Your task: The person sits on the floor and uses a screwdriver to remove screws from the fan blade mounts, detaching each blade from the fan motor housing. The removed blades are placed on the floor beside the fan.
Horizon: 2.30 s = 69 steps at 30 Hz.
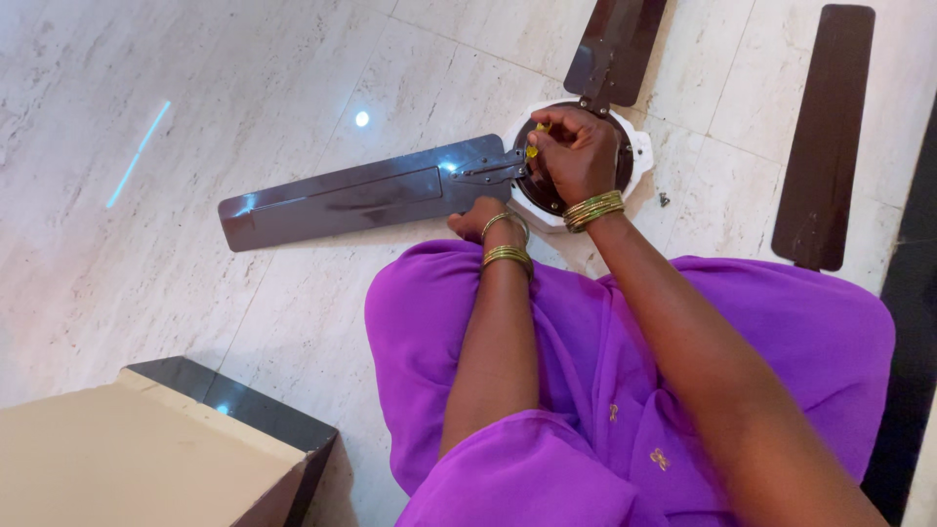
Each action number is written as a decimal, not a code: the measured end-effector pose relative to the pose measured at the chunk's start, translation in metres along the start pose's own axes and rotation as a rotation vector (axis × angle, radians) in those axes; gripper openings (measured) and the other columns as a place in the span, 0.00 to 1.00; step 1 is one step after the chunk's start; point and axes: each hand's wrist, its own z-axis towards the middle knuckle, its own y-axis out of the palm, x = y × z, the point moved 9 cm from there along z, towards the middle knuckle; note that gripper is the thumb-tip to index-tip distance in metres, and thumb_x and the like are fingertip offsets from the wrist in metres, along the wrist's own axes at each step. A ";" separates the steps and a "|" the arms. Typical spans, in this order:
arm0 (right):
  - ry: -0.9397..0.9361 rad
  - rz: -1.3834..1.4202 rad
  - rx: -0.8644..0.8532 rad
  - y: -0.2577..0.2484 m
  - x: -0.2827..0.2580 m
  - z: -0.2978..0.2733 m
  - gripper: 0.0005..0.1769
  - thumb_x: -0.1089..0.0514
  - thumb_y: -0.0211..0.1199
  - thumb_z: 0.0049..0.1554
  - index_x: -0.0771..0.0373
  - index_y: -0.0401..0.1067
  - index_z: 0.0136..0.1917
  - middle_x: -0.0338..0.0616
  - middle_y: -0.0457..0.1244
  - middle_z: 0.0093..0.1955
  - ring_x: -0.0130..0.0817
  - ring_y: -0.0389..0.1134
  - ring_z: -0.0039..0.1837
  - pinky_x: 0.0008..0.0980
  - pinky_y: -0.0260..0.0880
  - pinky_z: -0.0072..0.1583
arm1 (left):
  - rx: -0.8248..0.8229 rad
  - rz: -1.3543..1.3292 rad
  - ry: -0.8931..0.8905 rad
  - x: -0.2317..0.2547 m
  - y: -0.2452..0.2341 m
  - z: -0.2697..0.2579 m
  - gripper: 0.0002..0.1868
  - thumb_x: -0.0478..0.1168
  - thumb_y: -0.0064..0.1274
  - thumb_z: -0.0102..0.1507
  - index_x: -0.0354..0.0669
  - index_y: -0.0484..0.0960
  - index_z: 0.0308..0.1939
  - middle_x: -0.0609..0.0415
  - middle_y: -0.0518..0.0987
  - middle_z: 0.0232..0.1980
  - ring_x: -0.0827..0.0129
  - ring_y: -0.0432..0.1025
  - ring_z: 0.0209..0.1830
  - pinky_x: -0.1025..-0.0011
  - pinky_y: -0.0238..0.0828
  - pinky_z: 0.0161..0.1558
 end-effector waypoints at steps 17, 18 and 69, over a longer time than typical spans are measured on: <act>-0.075 -0.050 -0.067 0.019 -0.012 -0.005 0.16 0.71 0.61 0.60 0.67 0.75 0.62 0.43 0.71 0.51 0.20 0.70 0.47 0.19 0.71 0.48 | -0.015 0.051 0.055 0.031 -0.010 -0.038 0.20 0.33 0.45 0.63 0.34 0.68 0.60 0.37 0.79 0.55 0.54 0.72 0.43 0.56 0.70 0.45; -0.080 -0.054 -0.035 0.014 -0.009 -0.003 0.17 0.71 0.60 0.60 0.67 0.75 0.62 0.43 0.71 0.51 0.20 0.70 0.47 0.19 0.71 0.49 | -0.012 0.090 0.083 0.030 -0.008 -0.035 0.22 0.32 0.45 0.61 0.35 0.68 0.60 0.37 0.79 0.55 0.54 0.73 0.43 0.55 0.71 0.45; 0.058 -1.227 -0.410 0.069 0.048 -0.005 0.10 0.60 0.60 0.54 0.64 0.74 0.50 0.58 0.71 0.45 0.55 0.75 0.48 0.50 0.77 0.47 | -0.039 -0.498 -0.275 -0.035 0.018 0.026 0.32 0.61 0.45 0.65 0.32 0.81 0.49 0.34 0.80 0.45 0.52 0.69 0.39 0.63 0.64 0.43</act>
